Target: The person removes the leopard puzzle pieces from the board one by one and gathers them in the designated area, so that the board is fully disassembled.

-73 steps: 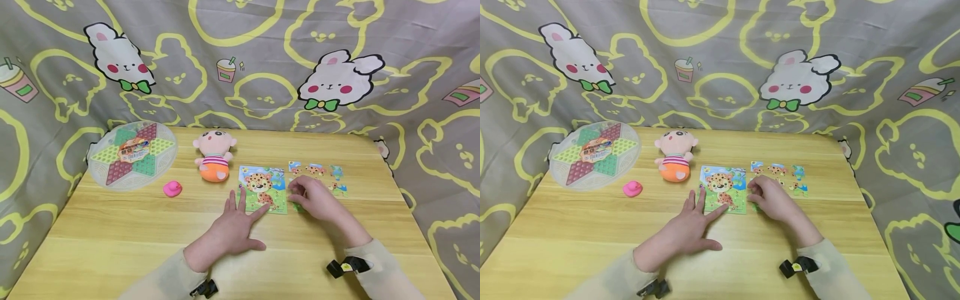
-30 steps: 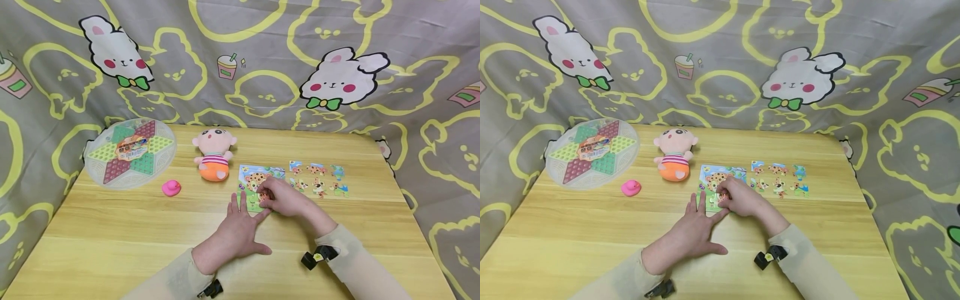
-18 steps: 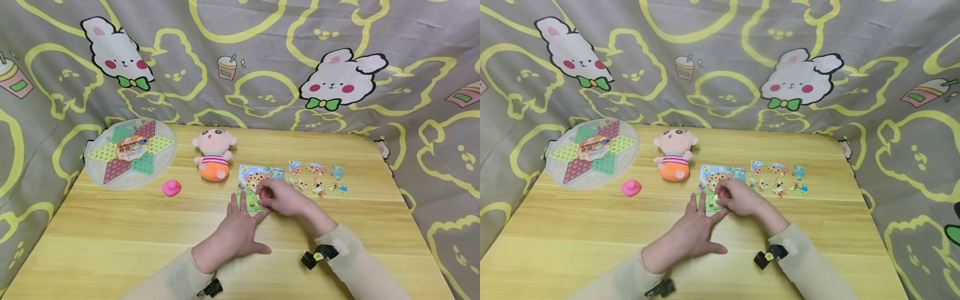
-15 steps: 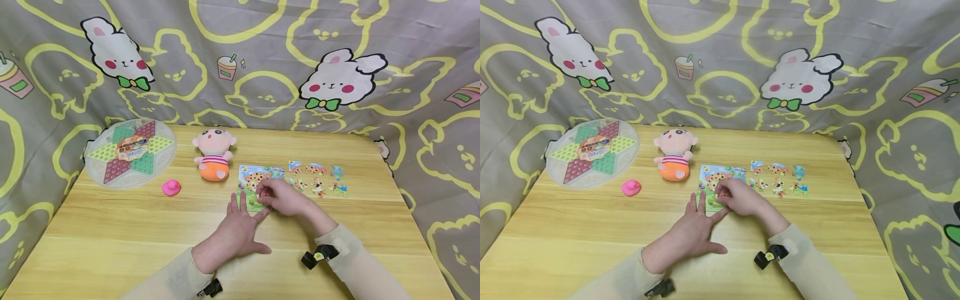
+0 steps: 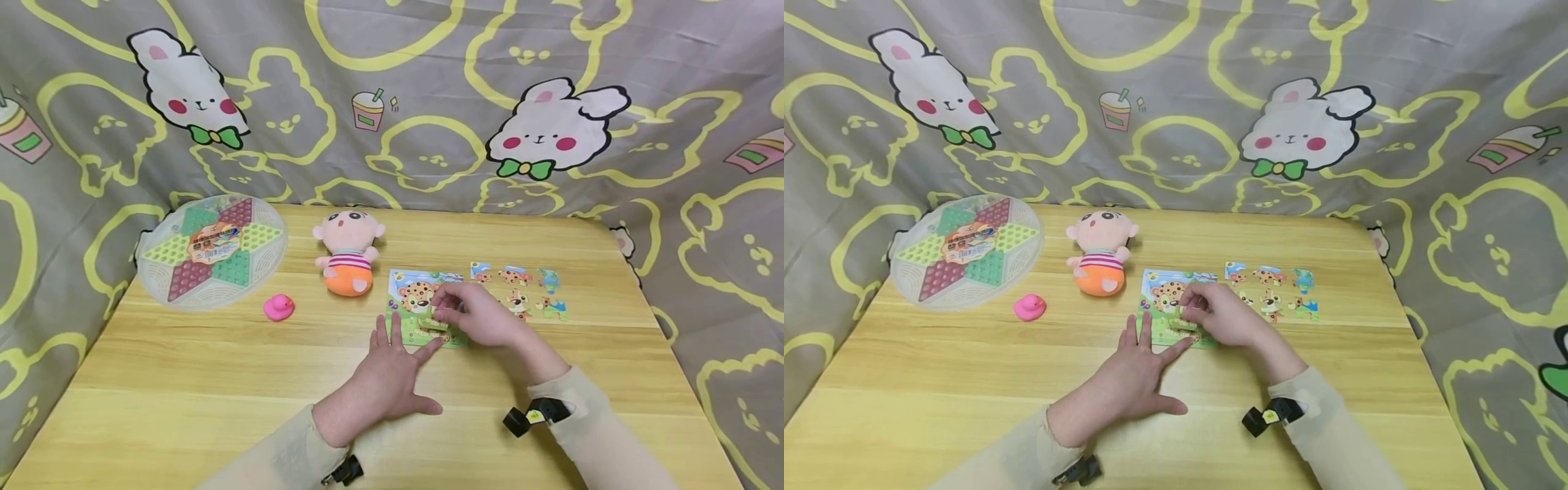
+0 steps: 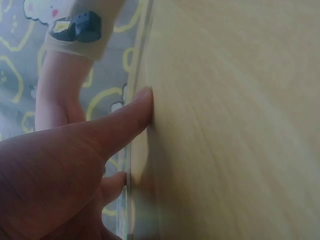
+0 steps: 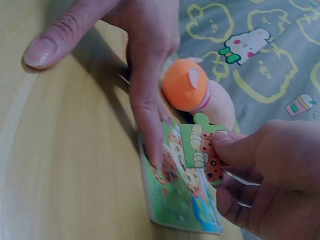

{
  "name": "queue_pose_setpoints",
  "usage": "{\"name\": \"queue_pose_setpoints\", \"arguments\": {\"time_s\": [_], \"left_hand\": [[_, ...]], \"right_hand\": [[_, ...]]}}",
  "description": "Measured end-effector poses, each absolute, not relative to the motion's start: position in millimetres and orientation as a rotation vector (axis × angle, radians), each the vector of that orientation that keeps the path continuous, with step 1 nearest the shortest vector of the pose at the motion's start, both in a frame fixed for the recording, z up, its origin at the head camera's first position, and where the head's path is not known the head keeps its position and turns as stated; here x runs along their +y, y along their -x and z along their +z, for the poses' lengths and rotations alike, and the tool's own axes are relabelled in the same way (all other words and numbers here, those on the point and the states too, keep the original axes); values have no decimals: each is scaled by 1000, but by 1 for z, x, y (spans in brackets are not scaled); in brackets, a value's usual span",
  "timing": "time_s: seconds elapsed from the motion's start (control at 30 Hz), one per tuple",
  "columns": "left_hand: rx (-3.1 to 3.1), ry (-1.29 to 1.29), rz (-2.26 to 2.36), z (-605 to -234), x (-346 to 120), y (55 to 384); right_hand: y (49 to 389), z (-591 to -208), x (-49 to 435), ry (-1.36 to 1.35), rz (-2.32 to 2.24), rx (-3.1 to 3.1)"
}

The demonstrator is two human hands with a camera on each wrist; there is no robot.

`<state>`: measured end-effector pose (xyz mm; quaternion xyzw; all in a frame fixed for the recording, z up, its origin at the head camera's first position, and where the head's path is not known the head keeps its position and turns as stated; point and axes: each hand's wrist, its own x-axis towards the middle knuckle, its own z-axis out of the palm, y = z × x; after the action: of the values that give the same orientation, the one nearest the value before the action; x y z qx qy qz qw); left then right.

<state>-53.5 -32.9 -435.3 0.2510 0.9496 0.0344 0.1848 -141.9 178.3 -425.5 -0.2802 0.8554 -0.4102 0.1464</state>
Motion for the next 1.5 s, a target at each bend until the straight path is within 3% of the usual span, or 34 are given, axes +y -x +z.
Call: {"name": "queue_pose_setpoints", "arguments": {"time_s": [1.1, 1.5], "left_hand": [[2651, -669, 163, -435, -32, 53], [2658, -676, 148, -437, -32, 53]], "right_hand": [[115, -425, 309, 620, -1168, 2664], [108, -438, 318, 559, -1020, 2660]]}}
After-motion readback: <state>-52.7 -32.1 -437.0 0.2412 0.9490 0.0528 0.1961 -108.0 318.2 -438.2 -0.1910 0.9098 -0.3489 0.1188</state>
